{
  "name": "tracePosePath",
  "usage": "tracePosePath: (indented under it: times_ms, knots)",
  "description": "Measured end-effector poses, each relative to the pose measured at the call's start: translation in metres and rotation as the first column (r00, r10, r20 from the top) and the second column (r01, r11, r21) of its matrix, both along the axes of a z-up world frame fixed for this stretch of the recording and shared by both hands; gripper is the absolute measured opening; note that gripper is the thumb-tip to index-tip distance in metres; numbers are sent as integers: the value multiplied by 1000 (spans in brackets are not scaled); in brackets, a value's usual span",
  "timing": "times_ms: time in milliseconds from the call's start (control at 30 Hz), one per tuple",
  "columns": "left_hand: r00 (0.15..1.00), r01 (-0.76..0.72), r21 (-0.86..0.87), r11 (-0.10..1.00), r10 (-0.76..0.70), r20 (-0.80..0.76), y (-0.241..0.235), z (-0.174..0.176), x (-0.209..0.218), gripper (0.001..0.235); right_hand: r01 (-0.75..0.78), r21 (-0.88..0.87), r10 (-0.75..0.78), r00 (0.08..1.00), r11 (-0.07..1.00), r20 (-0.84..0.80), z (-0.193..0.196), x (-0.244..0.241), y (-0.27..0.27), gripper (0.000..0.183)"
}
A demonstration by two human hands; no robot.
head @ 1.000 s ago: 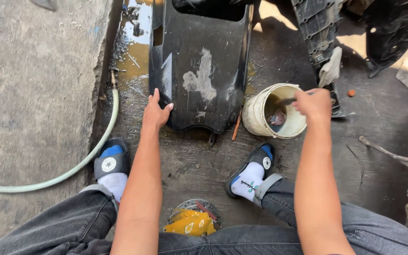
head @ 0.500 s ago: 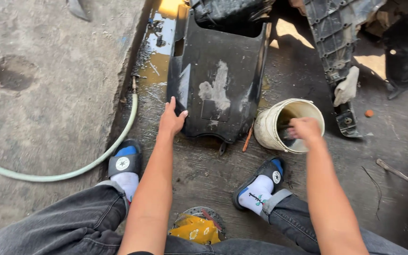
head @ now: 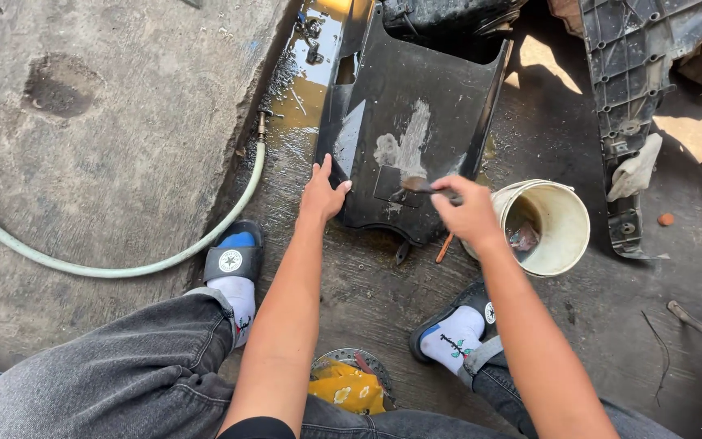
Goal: The person sits on the floor and scrubs a black motorcycle part with a brush dipped in a bucket of liquid. They clean both the interior and exterior surfaces of the part, occasionally flipping it over to reach different areas.
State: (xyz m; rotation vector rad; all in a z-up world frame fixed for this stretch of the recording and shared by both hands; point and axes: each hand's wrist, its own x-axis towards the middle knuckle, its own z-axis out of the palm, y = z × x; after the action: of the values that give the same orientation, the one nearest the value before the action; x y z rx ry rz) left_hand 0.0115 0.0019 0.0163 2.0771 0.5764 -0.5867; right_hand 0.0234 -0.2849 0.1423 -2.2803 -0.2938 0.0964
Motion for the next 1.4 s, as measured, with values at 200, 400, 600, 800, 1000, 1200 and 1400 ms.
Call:
tracePosePath:
  times_ms: [200,400,600,800,1000,1200,1400]
  knots:
    - [1000,-24,-17,1000,24,13,-1,4,1,80,-33,-164,57,988,986,146,-42,-28,17,12]
    - [999,-38,-55,998,40,35,-2,10,0,79,-28,-97,44,986,995,162,-48,-12,-4,16]
    - [999,-42,-60,997,43,15,-2,9,-3,79,-212,-124,228,964,969,137,-71,-25,-20,16]
    - [999,-40,-55,998,40,9,-3,4,-1,78,-324,-163,350,922,932,165,-62,-46,-20,16]
    - [999,-47,-66,997,47,10,-4,5,-1,78,-255,-140,280,935,957,215,-95,-42,-33,13]
    - [999,-52,-73,996,52,3,-3,8,-2,78,-217,-110,232,961,970,149,-61,-38,-21,15]
    - [998,-57,-78,995,57,5,-2,4,-2,78,-374,-100,383,919,922,91,-68,-43,-20,17]
